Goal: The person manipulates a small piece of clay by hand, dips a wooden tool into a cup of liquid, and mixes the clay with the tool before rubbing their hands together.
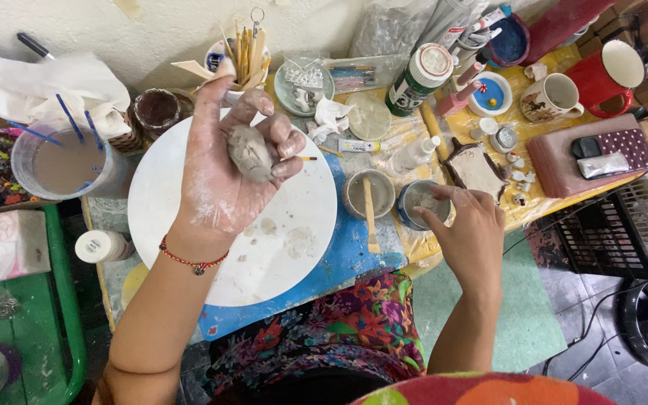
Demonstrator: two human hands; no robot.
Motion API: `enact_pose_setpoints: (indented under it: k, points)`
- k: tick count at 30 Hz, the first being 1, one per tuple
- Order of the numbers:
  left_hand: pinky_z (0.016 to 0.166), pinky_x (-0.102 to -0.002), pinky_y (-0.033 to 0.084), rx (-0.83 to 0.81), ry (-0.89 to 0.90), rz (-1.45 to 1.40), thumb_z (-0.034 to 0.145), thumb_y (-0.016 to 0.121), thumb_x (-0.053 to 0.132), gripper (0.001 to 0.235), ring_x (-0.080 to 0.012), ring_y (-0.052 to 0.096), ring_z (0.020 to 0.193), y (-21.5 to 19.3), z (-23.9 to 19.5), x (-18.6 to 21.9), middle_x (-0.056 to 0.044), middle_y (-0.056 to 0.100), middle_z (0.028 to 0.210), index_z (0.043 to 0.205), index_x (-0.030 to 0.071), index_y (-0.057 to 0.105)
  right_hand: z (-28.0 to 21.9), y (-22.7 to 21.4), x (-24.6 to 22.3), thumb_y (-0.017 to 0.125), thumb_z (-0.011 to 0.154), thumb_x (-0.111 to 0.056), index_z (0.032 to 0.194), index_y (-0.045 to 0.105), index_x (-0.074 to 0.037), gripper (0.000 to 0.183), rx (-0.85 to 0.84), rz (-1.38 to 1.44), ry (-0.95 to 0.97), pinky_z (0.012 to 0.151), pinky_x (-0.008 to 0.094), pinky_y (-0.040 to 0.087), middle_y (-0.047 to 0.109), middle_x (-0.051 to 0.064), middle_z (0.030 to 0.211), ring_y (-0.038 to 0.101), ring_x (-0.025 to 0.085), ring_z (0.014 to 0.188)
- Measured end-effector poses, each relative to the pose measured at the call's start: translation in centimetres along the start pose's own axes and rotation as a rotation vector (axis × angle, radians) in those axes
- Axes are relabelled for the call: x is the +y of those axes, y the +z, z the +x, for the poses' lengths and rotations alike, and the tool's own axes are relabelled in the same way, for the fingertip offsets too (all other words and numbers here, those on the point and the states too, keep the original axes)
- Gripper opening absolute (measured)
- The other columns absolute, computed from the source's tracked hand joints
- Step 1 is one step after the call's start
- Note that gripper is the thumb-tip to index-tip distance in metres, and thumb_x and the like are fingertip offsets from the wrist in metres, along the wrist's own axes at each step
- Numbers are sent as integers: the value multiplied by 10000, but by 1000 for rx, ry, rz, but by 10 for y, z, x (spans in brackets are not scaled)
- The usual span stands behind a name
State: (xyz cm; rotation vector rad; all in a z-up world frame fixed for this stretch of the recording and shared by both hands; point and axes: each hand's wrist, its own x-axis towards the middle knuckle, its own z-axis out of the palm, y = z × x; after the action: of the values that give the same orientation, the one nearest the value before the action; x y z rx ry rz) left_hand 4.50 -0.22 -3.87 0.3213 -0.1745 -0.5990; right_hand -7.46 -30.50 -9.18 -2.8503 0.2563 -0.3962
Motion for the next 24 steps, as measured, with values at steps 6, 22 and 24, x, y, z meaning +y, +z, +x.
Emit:
enact_pose_setpoints:
  k: [6,22,24]
  points:
    - [920,-450,605,98,80,312,1064,579,400,471,-394,653,1110,8,-3,-3,-169,703,996,1367,40,563,9,-7,-14,611,1059,-271,1338,618,-39,363,257,424,44,1110,443,439,660,122,1314,586,255,1267]
    - [1388,-354,6,-211,541,773,1060,576,576,992,-170,7,1644,29,-17,-20,-41,19,1764,1699,118,-28,5,-36,-214,368,1161,-557,1648,128,-163,670,308,839,-546,1346,470,-2,-59,94,1726,-85,305,1611]
    - [1381,-372,15,-210,579,759,1054,525,638,995,-168,18,1637,38,-36,-24,-33,18,1776,1693,120,-34,19,-42,-220,466,1159,-500,1632,218,-139,644,318,880,-501,1340,475,36,-34,130,1720,-49,318,1605]
